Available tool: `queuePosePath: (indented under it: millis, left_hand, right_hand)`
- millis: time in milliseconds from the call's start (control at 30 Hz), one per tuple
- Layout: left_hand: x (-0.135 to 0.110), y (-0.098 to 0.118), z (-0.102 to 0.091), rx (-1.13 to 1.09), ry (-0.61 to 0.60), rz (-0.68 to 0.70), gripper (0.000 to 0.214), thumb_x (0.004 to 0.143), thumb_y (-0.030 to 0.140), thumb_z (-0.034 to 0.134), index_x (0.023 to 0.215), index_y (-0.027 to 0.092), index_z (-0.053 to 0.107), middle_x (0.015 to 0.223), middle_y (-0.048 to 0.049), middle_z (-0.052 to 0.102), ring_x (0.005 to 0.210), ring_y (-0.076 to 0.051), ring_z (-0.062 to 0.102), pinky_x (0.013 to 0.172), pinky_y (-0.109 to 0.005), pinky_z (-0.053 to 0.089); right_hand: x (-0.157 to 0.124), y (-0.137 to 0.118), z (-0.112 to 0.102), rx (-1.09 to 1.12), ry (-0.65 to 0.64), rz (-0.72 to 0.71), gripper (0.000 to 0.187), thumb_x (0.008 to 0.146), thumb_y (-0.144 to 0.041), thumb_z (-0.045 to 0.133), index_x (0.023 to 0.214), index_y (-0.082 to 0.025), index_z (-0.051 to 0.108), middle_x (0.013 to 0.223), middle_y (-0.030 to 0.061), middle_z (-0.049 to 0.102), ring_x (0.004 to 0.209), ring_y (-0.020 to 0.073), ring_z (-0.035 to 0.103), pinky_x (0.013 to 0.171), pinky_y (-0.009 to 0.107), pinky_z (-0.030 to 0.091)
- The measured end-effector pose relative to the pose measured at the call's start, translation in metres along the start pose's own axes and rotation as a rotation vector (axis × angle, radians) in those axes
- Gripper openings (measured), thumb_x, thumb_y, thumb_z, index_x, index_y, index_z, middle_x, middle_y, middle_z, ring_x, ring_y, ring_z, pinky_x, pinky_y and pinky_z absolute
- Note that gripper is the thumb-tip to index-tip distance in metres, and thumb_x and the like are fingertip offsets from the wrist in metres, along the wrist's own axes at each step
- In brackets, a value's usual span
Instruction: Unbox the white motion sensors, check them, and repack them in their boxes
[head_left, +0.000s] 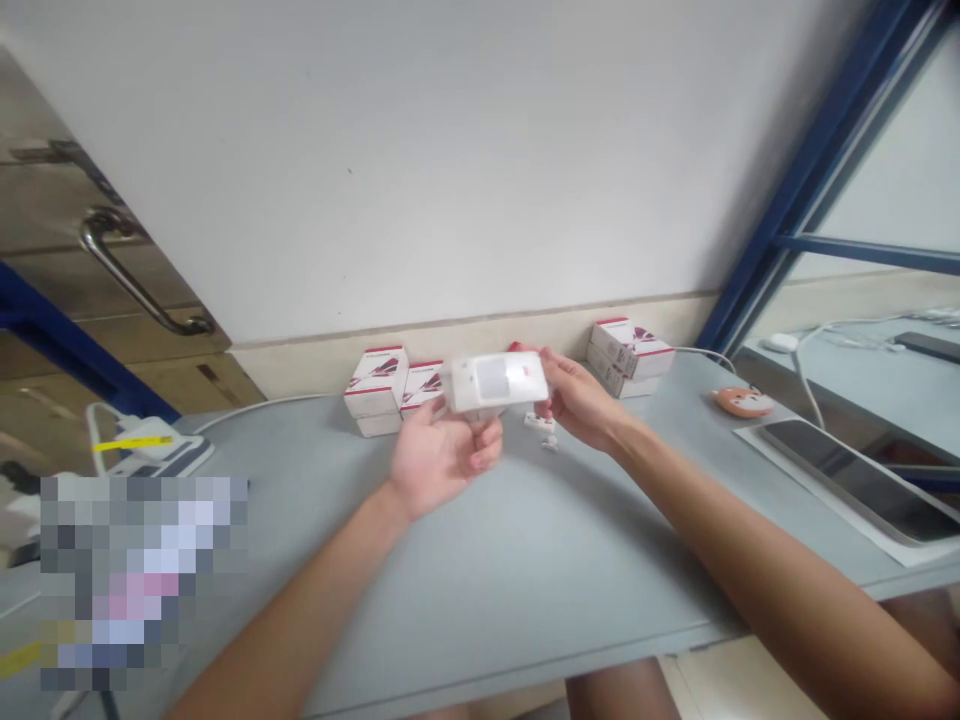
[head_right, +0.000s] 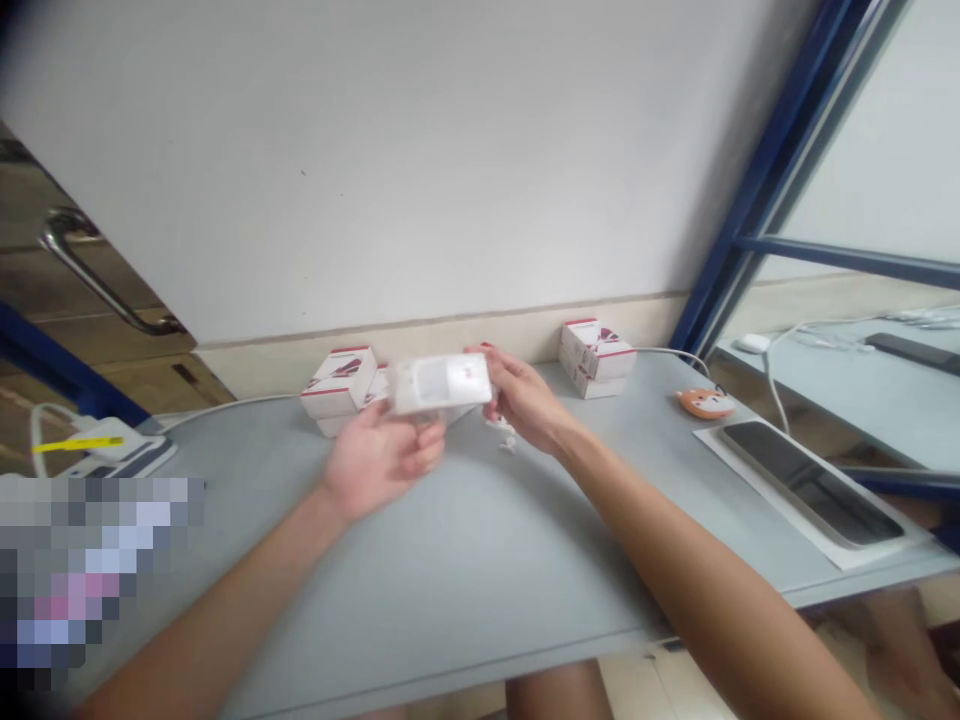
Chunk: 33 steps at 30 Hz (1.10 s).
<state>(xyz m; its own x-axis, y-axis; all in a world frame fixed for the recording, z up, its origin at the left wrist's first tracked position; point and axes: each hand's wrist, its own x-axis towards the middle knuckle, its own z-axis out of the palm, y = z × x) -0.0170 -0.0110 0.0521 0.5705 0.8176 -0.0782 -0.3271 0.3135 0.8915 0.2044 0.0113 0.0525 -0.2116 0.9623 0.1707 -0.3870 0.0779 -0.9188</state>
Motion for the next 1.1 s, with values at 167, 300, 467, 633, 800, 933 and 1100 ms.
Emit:
queuePosePath:
  millis: [167,300,467,633,800,933,1100]
  left_hand:
    - [0.031,-0.013,-0.014,1.007,0.416,0.450,0.021,0.093,0.045,0.052,0.101,0.025,0.052,0.095,-0.0047,0.063,0.090,-0.023,0.062,0.085,-0.038,0.051]
    - [0.075,-0.015,-0.017,1.247,0.428,0.472,0.035,0.085,0.039,0.069,0.116,0.024,0.064,0.129,-0.0142,0.063,0.134,-0.037,0.051,0.119,-0.055,0.032]
    - [0.111,-0.007,-0.013,1.359,0.396,0.362,0.062,0.074,0.037,0.086,0.130,0.021,0.066,0.123,-0.0179,0.071,0.124,-0.043,0.062,0.114,-0.059,0.040]
    - [0.074,0.008,-0.013,1.082,0.340,0.290,0.066,0.091,0.056,0.070,0.148,0.027,0.053,0.140,-0.0141,0.069,0.119,-0.032,0.071,0.099,-0.045,0.057]
    - [0.015,0.004,-0.020,0.451,0.232,0.087,0.064,0.091,0.061,0.071,0.146,0.032,0.056,0.148,-0.0097,0.066,0.126,-0.031,0.068,0.091,-0.038,0.060]
    - [-0.004,-0.010,-0.022,0.237,0.181,-0.015,0.057,0.091,0.054,0.073,0.139,0.026,0.063,0.132,-0.0117,0.075,0.116,-0.032,0.073,0.089,-0.037,0.059]
    - [-0.007,-0.013,-0.014,0.030,0.098,-0.075,0.050,0.091,0.049,0.074,0.130,0.018,0.070,0.115,-0.0123,0.080,0.097,-0.031,0.077,0.084,-0.038,0.057]
  right_hand:
    - [0.014,-0.008,-0.023,0.135,0.240,-0.131,0.041,0.086,-0.057,0.083,0.109,-0.025,0.071,0.077,-0.0048,0.061,0.055,0.0077,0.045,0.048,0.020,0.045]
    - [0.024,-0.010,-0.043,0.114,0.385,-0.215,0.041,0.085,-0.057,0.082,0.107,-0.026,0.067,0.082,-0.0042,0.065,0.057,0.0076,0.051,0.051,0.020,0.049]
    - [0.030,-0.007,-0.057,0.119,0.539,-0.245,0.043,0.084,-0.057,0.081,0.109,-0.025,0.066,0.087,-0.0033,0.068,0.057,0.0070,0.052,0.053,0.021,0.051]
    - [0.031,-0.012,-0.061,0.138,0.576,-0.296,0.046,0.083,-0.059,0.081,0.108,-0.025,0.063,0.092,-0.0024,0.068,0.058,0.0077,0.055,0.056,0.023,0.053]
    - [0.021,-0.008,-0.030,0.019,0.485,-0.362,0.049,0.085,-0.065,0.078,0.110,-0.026,0.063,0.092,-0.0007,0.068,0.060,0.0101,0.060,0.058,0.027,0.055]
    - [0.008,0.007,0.007,-0.121,0.352,-0.460,0.046,0.092,-0.066,0.070,0.113,-0.026,0.060,0.092,-0.0001,0.068,0.059,0.0115,0.062,0.058,0.030,0.056]
    - [-0.006,0.022,0.028,-0.264,0.264,-0.479,0.039,0.095,-0.063,0.068,0.106,-0.027,0.058,0.091,0.0006,0.068,0.063,0.0136,0.064,0.055,0.029,0.054]
